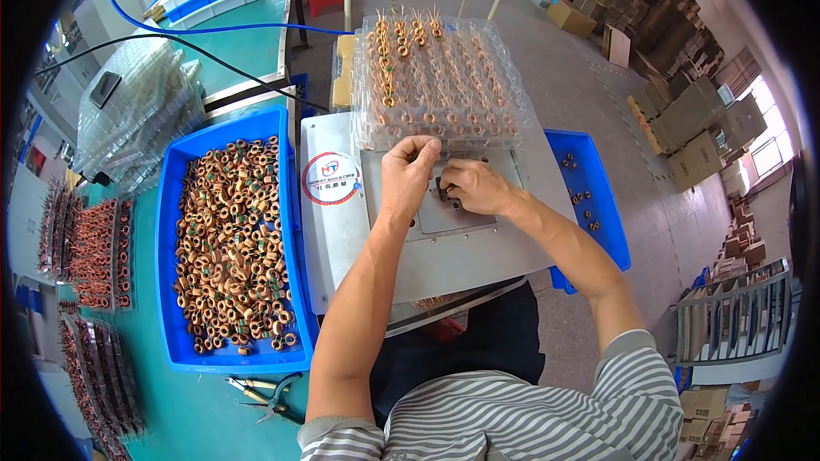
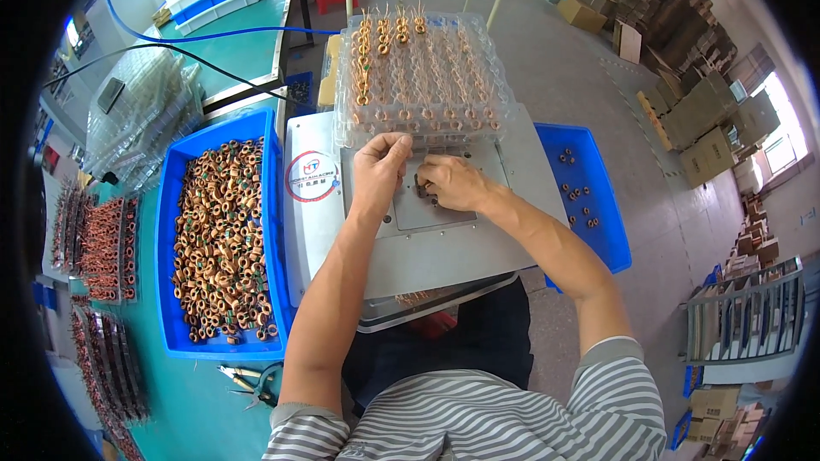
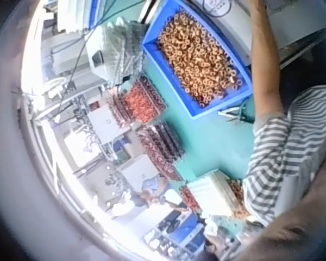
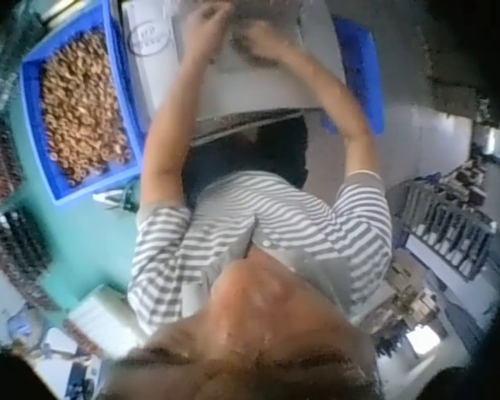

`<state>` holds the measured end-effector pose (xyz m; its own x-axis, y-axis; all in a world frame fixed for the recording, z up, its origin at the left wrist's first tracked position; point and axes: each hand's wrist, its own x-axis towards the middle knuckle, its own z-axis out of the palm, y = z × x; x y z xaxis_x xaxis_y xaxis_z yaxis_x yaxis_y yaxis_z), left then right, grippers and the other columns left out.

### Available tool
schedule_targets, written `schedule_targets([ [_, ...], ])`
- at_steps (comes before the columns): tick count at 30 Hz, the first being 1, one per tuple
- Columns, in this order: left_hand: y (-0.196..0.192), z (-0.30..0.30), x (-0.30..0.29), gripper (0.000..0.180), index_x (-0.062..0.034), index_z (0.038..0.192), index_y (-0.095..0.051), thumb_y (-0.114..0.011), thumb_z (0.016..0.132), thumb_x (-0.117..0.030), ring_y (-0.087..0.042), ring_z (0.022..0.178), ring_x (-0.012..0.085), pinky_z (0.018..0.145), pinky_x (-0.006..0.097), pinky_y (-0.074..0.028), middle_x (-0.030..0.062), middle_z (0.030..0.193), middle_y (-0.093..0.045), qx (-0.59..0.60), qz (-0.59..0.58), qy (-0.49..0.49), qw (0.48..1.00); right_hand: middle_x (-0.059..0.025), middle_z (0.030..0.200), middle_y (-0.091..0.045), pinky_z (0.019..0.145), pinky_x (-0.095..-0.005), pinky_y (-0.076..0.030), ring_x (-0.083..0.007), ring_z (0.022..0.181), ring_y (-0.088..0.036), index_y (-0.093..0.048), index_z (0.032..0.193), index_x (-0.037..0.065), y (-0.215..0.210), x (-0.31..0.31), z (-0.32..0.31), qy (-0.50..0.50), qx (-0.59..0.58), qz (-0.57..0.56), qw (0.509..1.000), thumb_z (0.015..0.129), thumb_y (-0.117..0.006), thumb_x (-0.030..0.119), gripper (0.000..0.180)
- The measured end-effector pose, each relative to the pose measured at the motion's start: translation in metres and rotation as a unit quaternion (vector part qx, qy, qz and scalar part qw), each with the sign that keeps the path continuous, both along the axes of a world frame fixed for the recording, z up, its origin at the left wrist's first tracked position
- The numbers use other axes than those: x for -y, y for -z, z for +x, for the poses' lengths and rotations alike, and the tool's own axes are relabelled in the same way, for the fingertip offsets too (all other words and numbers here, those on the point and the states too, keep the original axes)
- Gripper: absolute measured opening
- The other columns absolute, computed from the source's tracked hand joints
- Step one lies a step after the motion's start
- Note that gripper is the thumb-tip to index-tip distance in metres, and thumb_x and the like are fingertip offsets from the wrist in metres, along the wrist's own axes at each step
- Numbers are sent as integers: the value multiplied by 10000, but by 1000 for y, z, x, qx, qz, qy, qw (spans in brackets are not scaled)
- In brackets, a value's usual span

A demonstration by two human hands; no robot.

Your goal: Assembling small hardware components using a workbench fixture.

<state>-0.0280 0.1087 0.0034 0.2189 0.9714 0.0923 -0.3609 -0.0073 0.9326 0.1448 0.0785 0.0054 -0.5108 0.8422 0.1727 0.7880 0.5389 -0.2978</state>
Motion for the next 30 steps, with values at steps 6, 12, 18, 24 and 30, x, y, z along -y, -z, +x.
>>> schedule_targets([
  [6,-4,2,0,198,-6,932,-682,-686,909,-203,-482,592,47,518,210,-401,-19,741,-604,-19,12,-6,1000,-116,885,-617,766,-405,-527,-316,854,-639,-637,839,24,-1,2,1,-4,-5,23,1000,741,-670,9,105],
  [12,-4,2,0,228,-13,925,-678,-673,918,-242,-495,582,53,478,206,-389,-11,722,-600,-21,-3,2,1000,-86,857,-621,628,-355,-508,-194,758,-635,-654,886,16,-32,12,-4,144,-194,81,967,778,-695,-6,118],
  [18,-1,3,4,307,-49,906,-659,-594,965,-343,-499,557,65,423,210,-346,-14,736,-568,73,-135,170,973,-86,947,-660,741,-318,-538,-224,873,-658,-677,936,22,-48,17,-20,113,-265,180,940,805,-696,-1,134],
  [24,-2,1,-1,219,-43,1055,-630,-538,996,-233,-596,644,91,458,203,-394,22,840,-633,187,-171,212,944,-92,999,-663,792,-354,-534,-263,936,-648,-676,976,44,-51,18,-15,65,-226,183,955,811,-693,8,170],
  [30,2,2,-7,210,-37,1076,-615,-526,999,-211,-625,669,110,477,208,-426,37,850,-638,224,-203,231,925,-98,979,-673,750,-333,-537,-248,876,-663,-676,990,44,-66,15,-16,85,-247,128,957,822,-702,43,170],
])
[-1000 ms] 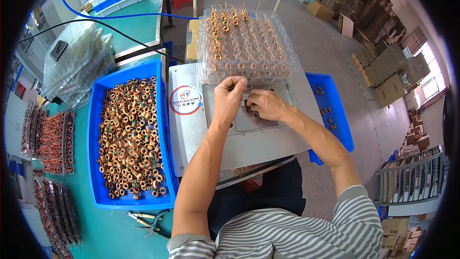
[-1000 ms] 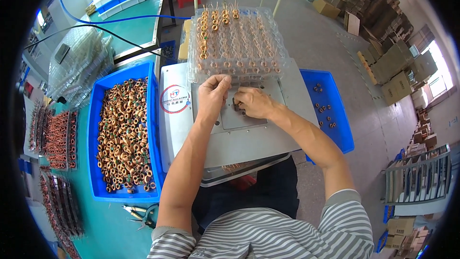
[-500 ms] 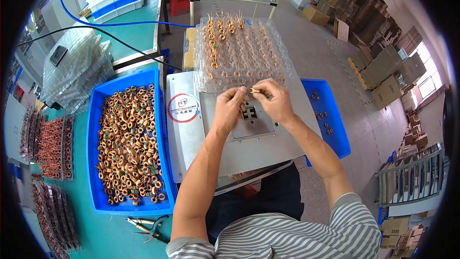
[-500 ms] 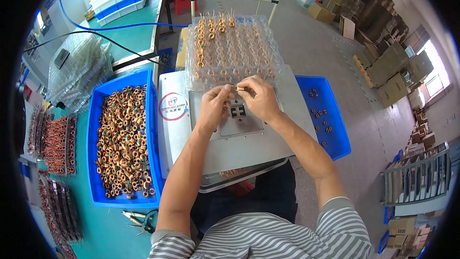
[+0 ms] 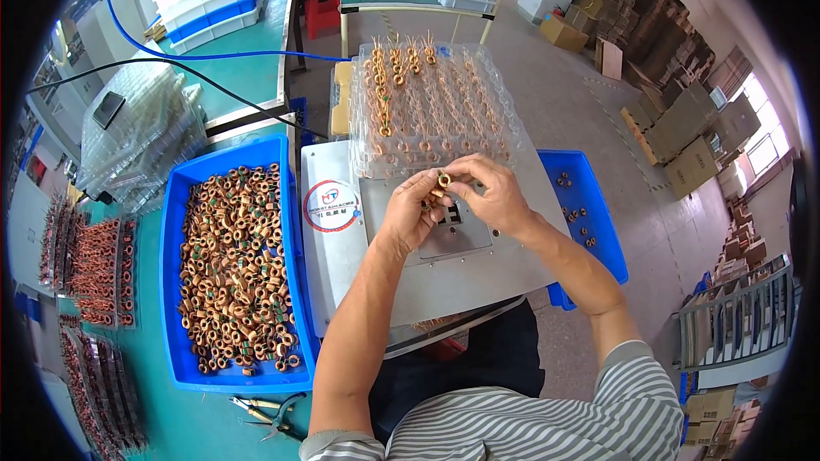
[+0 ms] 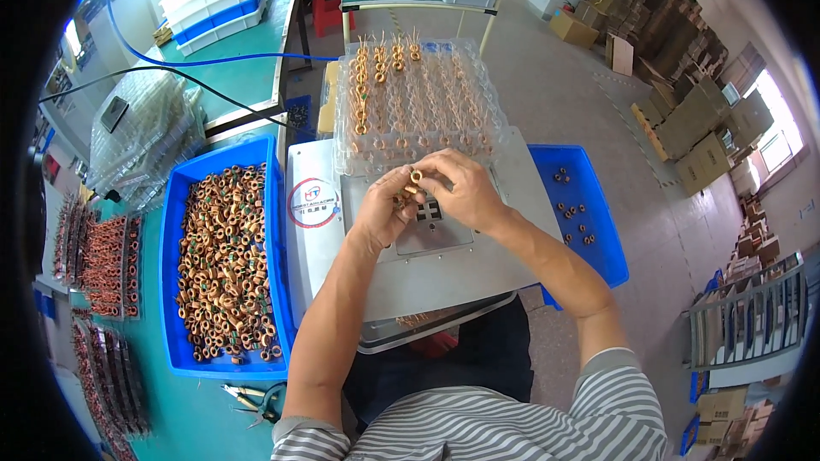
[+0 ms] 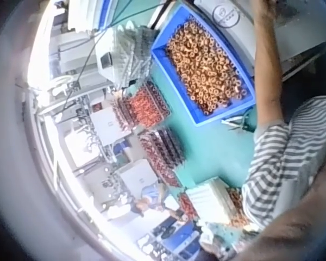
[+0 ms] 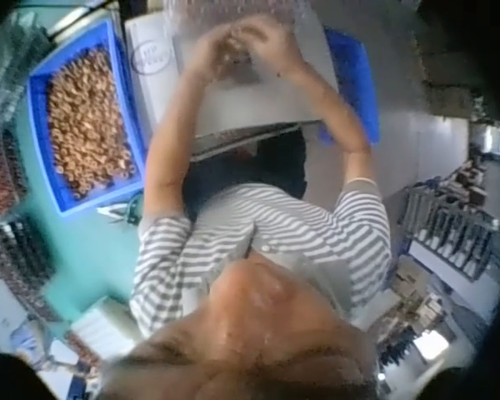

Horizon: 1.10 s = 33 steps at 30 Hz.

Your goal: Assembling small hardware components using a workbench fixture.

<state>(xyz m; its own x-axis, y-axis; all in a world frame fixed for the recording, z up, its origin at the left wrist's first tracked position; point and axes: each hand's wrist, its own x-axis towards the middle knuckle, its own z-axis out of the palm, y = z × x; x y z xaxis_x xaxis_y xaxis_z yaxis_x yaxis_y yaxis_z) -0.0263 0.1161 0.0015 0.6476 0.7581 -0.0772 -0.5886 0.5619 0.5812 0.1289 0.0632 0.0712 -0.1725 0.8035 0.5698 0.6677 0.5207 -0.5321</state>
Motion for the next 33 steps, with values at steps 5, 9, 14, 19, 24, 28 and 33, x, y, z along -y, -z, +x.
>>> schedule_targets([
  [5,-2,-1,-3,227,-30,1075,-603,-519,999,-227,-633,667,119,471,200,-445,52,858,-639,3,-9,-2,1000,-106,943,-708,750,-307,-540,-198,851,-684,-674,1048,24,-33,-34,18,70,-44,-30,996,839,-693,72,216],
  [9,-8,-4,-2,240,-31,1074,-599,-508,999,-240,-644,686,125,495,196,-478,70,909,-656,-42,-20,-3,999,-120,987,-718,782,-325,-542,-213,886,-695,-671,1075,19,-38,-112,41,96,-44,-44,993,835,-691,115,259],
  [14,-7,1,-5,268,-21,1118,-607,-543,986,-245,-654,715,132,554,209,-513,75,940,-673,-80,-28,23,996,-158,960,-721,825,-387,-535,-293,903,-699,-707,1035,40,-36,-210,62,184,47,-59,980,768,-708,208,315],
  [19,-4,0,-9,253,-18,1096,-615,-684,909,-174,-628,683,115,499,210,-475,54,903,-648,-57,-20,42,997,-185,882,-710,797,-406,-540,-335,883,-691,-747,829,68,-37,-271,55,265,103,-60,957,719,-728,242,207],
  [24,-8,-2,-14,221,-33,1040,-624,-687,909,-199,-593,633,91,460,202,-443,22,845,-621,-72,-21,39,996,-188,864,-709,778,-415,-544,-348,850,-692,-749,726,96,-37,-296,47,299,106,-114,941,691,-720,249,159],
  [28,-7,-1,-17,205,-44,1032,-628,-679,914,-203,-586,625,86,445,200,-423,11,831,-610,-76,-16,34,996,-175,844,-712,774,-401,-547,-335,829,-696,-756,739,112,-36,-303,48,293,67,-155,941,655,-729,252,166],
  [33,-11,-2,-15,201,-47,1032,-626,-673,918,-205,-580,618,86,438,201,-412,12,835,-605,-75,-9,39,996,-153,837,-720,764,-379,-547,-315,800,-696,-757,740,118,-41,-300,48,283,74,-184,938,622,-750,245,173],
])
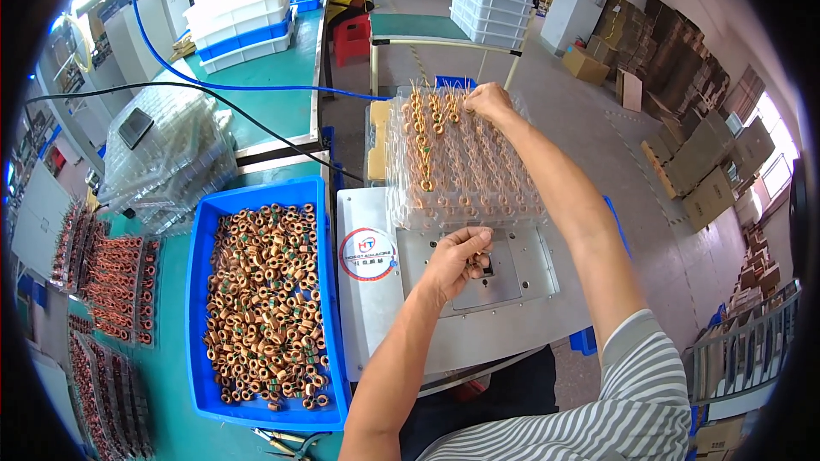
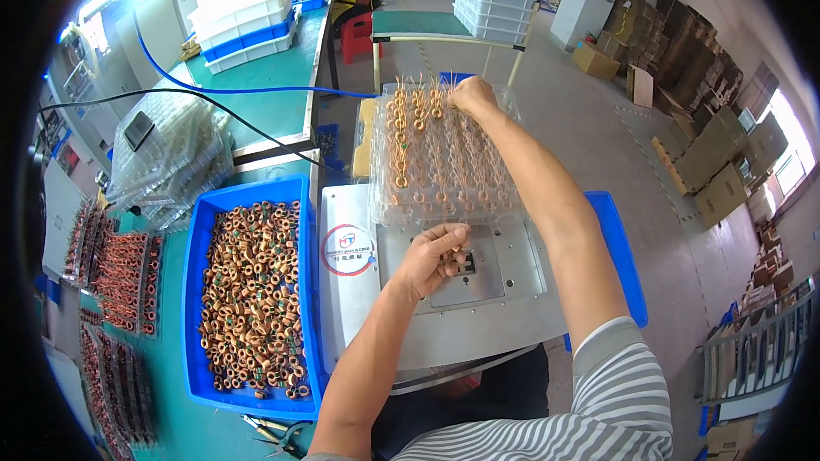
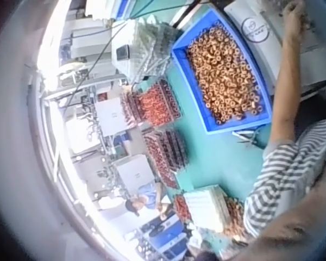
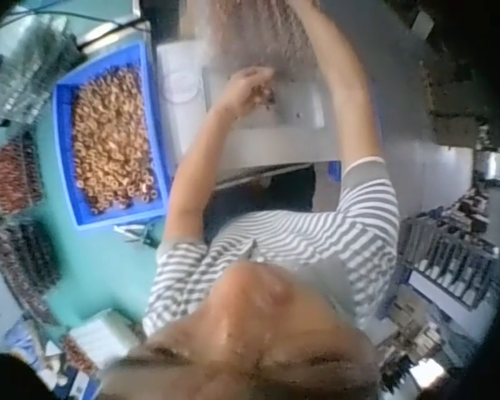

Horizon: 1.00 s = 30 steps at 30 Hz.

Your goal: Assembling small hardware components using a workbench fixture.

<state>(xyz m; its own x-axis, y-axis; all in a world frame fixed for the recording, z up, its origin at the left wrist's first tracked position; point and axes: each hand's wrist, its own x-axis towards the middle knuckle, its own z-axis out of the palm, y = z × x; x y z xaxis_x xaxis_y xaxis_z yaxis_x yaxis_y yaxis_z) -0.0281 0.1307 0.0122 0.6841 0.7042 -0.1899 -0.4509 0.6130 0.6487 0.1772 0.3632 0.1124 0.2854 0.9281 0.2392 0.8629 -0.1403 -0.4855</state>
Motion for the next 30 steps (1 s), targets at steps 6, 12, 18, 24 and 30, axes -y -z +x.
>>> schedule_targets([
  [6,-1,-5,5,221,-45,1053,-618,-674,917,-211,-570,619,83,445,204,-395,9,834,-594,22,6,17,1000,-139,743,-708,661,-344,-549,-216,712,-691,-700,751,42,-6,21,-10,-17,-28,136,990,712,-733,234,199],
  [12,-10,-17,14,257,-35,1085,-598,-669,913,-212,-559,632,79,435,196,-369,26,830,-596,16,56,21,998,-53,719,-609,519,-239,-452,-108,593,-571,-609,915,1,-21,129,-34,-182,-312,144,921,865,-620,103,114],
  [18,-12,-38,22,193,-62,1045,-601,-644,932,-211,-531,604,57,424,171,-341,-3,830,-601,97,48,-93,990,-40,786,-622,581,-228,-478,-98,675,-593,-624,983,7,20,263,-54,-220,-408,78,883,915,-637,151,160],
  [24,-7,-122,31,126,-22,1022,-556,-574,942,-118,-581,728,87,592,206,-526,39,934,-601,653,-98,-137,738,-51,822,-632,583,-230,-504,-107,679,-608,-617,988,12,45,336,-63,-231,-530,-33,815,910,-654,117,135],
  [30,-38,-138,90,1116,-175,1531,92,-718,824,-476,-480,1257,359,1041,572,-412,192,1440,-390,566,-99,-431,696,-44,830,-621,594,-243,-515,-112,693,-612,-614,996,8,63,372,-57,-245,-594,-1,766,915,-670,137,162],
])
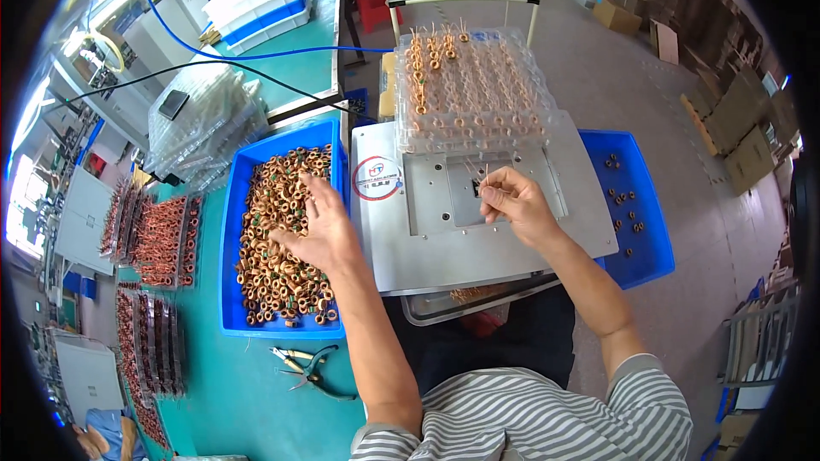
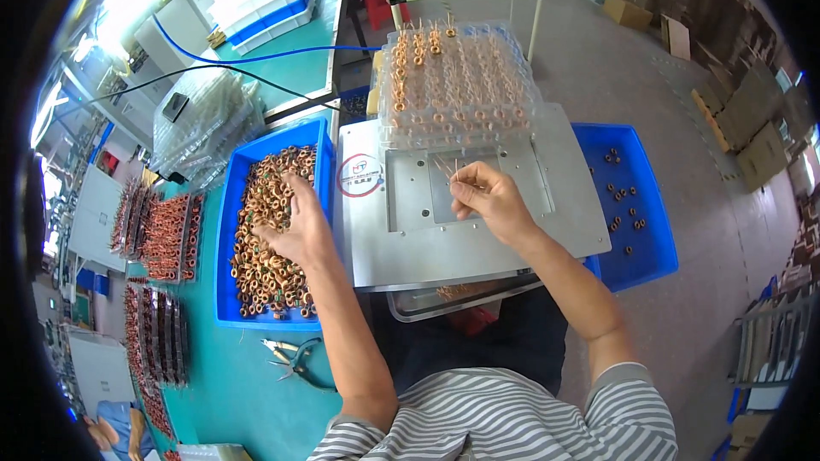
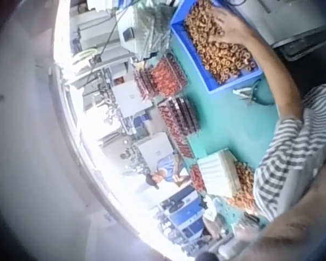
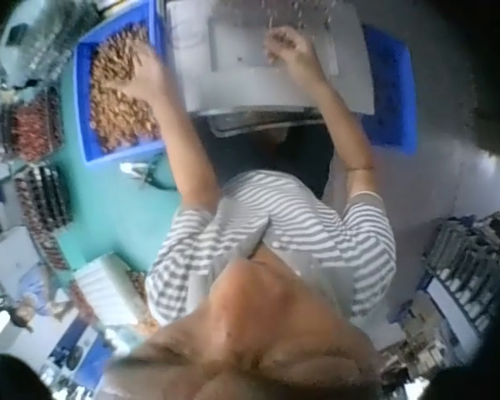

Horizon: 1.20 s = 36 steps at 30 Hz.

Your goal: Assembling small hardware components using a workbench fixture.

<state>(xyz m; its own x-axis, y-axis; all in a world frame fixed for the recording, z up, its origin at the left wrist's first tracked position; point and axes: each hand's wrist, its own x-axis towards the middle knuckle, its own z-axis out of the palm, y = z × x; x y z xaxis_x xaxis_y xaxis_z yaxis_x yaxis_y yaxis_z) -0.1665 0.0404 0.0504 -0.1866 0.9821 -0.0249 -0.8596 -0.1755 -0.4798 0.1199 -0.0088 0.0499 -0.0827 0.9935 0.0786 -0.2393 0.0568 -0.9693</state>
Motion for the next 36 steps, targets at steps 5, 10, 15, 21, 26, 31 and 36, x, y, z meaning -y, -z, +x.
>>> schedule_targets([
  [5,7,78,48,486,-43,1371,-485,-602,960,-274,-614,1015,210,795,312,-519,116,1223,-592,-635,-73,100,762,-51,807,-628,594,-251,-523,-115,687,-619,-621,979,8,3,23,0,-6,16,17,1000,905,-686,137,163],
  [10,5,105,77,290,8,1130,-639,-586,974,-231,-611,824,128,696,261,-502,62,930,-657,-743,0,151,652,-56,764,-637,588,-251,-520,-110,654,-617,-628,952,1,8,45,2,-43,77,19,996,897,-696,136,160],
  [15,16,102,89,238,14,1027,-671,-616,959,-207,-612,745,131,653,257,-507,54,841,-653,-770,20,173,613,-36,757,-620,594,-246,-514,-102,640,-602,-628,930,-11,11,62,2,-84,106,-2,991,900,-689,119,147],
  [21,20,109,99,241,24,1024,-677,-614,963,-200,-642,757,122,626,245,-523,61,853,-673,-794,13,181,580,-16,849,-571,603,-237,-515,-100,653,-588,-634,880,-6,30,70,12,-126,115,44,984,884,-701,98,124],
  [26,22,117,104,236,29,1031,-663,-607,966,-190,-659,778,138,637,247,-535,78,859,-682,-782,-7,220,583,-23,878,-584,605,-243,-521,-109,660,-598,-629,870,-2,40,73,19,-134,97,29,986,878,-701,81,110],
  [31,26,128,110,235,35,1039,-652,-598,970,-183,-661,776,151,678,262,-556,92,878,-679,-765,-22,194,613,-40,867,-609,603,-251,-527,-115,672,-615,-621,880,-4,51,75,23,-123,11,-15,992,873,-703,65,107],
  [36,28,139,114,231,34,1045,-645,-603,966,-178,-662,792,163,726,276,-570,104,905,-673,-752,-43,195,628,-52,806,-639,624,-240,-511,-102,687,-604,-623,943,-3,54,82,27,-80,-38,-13,996,889,-691,68,112],
])
